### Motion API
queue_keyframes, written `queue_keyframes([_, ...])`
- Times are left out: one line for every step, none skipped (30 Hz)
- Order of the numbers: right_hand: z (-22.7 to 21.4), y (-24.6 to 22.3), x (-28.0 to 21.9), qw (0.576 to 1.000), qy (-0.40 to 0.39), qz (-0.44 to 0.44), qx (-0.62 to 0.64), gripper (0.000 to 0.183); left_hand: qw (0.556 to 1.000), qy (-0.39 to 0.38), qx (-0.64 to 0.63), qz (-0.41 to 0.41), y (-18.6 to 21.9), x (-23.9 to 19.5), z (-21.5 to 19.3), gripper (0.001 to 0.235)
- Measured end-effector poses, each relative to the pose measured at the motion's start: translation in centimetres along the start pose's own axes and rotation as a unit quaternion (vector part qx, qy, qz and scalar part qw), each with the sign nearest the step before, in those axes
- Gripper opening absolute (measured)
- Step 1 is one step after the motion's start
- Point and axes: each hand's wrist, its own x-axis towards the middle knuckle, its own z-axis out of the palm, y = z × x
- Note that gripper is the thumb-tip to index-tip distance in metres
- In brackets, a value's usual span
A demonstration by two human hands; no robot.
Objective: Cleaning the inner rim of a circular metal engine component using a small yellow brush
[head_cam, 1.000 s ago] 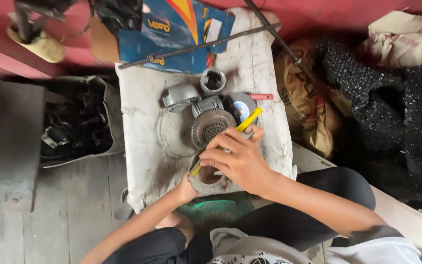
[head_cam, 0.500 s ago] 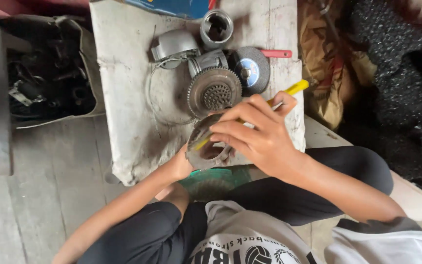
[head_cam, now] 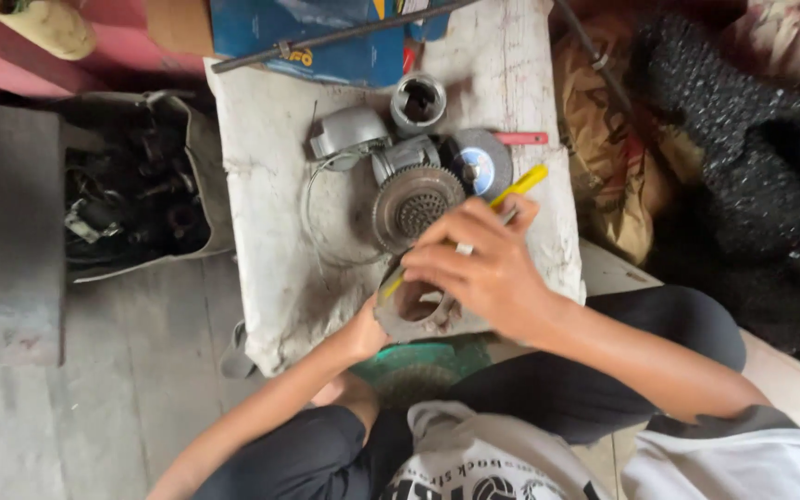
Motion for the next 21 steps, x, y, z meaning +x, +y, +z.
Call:
queue_keyframes([0.4,0.0,-0.3,1.0,0.002,-0.001,0.0,0.007,1.0,0.0,0.003,0.001,0.1,0.0,0.1,0.057])
queue_keyframes([0.8,-0.2,-0.6,1.0,0.005,-0.004,-0.002,0.008,1.0,0.0,0.006,0.001,0.3,-0.1,0.2,0.057])
queue_keyframes([1.1,-0.1,-0.6,1.0,0.01,-0.01,-0.007,0.008,1.0,-0.002,0.011,0.002,0.9,0.2,0.4,0.057])
queue_keyframes([1.0,-0.6,0.3,1.0,0.012,-0.014,-0.009,0.008,1.0,-0.005,0.016,0.004,1.5,0.6,0.5,0.057])
queue_keyframes([1.2,-1.6,0.6,0.999,0.013,-0.025,-0.026,0.01,1.0,0.0,0.014,0.002,1.3,-0.1,0.5,0.057])
queue_keyframes([1.3,-2.5,0.8,0.998,0.013,-0.036,-0.042,0.012,1.0,0.005,0.012,0.0,1.0,-0.6,0.5,0.056])
queue_keyframes([1.4,-2.3,0.8,0.998,0.016,-0.037,-0.043,0.012,1.0,0.004,0.016,0.0,1.4,-0.5,0.5,0.056])
queue_keyframes([1.4,-2.1,0.8,0.999,0.004,-0.029,-0.035,0.012,1.0,0.004,0.019,0.0,1.8,-0.4,0.6,0.056])
queue_keyframes([1.4,-1.8,0.8,0.999,-0.007,-0.02,-0.025,0.012,1.0,0.004,0.023,-0.001,2.2,-0.3,0.6,0.056])
queue_keyframes([1.3,-1.2,1.1,0.999,-0.004,-0.021,-0.025,0.012,1.0,0.005,0.027,-0.002,2.6,-0.3,0.6,0.056])
queue_keyframes([1.2,-0.6,1.3,1.0,0.006,-0.018,-0.022,0.011,1.0,0.008,0.029,-0.004,2.9,-0.5,0.6,0.056])
queue_keyframes([1.1,0.0,1.5,1.0,0.015,-0.016,-0.02,0.012,0.999,0.011,0.031,-0.006,3.1,-0.6,0.7,0.056])
queue_keyframes([1.3,-0.3,1.4,1.0,0.018,-0.015,-0.019,0.012,0.999,0.013,0.034,-0.007,3.4,-0.7,0.8,0.056])
queue_keyframes([1.4,-0.7,1.2,1.0,0.0,-0.016,-0.012,0.012,0.999,0.014,0.037,-0.009,3.8,-0.7,0.9,0.056])
queue_keyframes([1.5,-1.0,1.0,1.0,-0.018,-0.017,-0.005,0.014,0.999,0.015,0.041,-0.01,4.2,-0.7,1.0,0.056])
queue_keyframes([1.5,-1.8,1.4,1.0,-0.014,-0.017,-0.004,0.014,0.999,0.016,0.045,-0.012,4.5,-0.6,1.0,0.056])
queue_keyframes([1.4,-2.6,1.7,0.999,0.004,-0.034,-0.003,0.015,0.999,0.018,0.048,-0.015,4.7,-0.6,1.0,0.056])
queue_keyframes([1.3,-3.5,2.0,0.998,0.022,-0.051,-0.001,0.018,0.998,0.02,0.051,-0.017,4.9,-0.6,1.0,0.056])
queue_keyframes([1.3,-2.9,1.8,0.998,0.026,-0.05,-0.002,0.018,0.998,0.021,0.054,-0.02,5.1,-0.6,1.1,0.056])
queue_keyframes([1.4,-2.3,1.5,0.999,0.018,-0.039,0.003,0.015,0.998,0.022,0.057,-0.023,5.3,-0.6,1.1,0.056])
queue_keyframes([1.4,-1.7,1.2,0.999,0.008,-0.03,0.008,0.012,0.998,0.023,0.059,-0.024,5.3,-0.5,1.1,0.056])
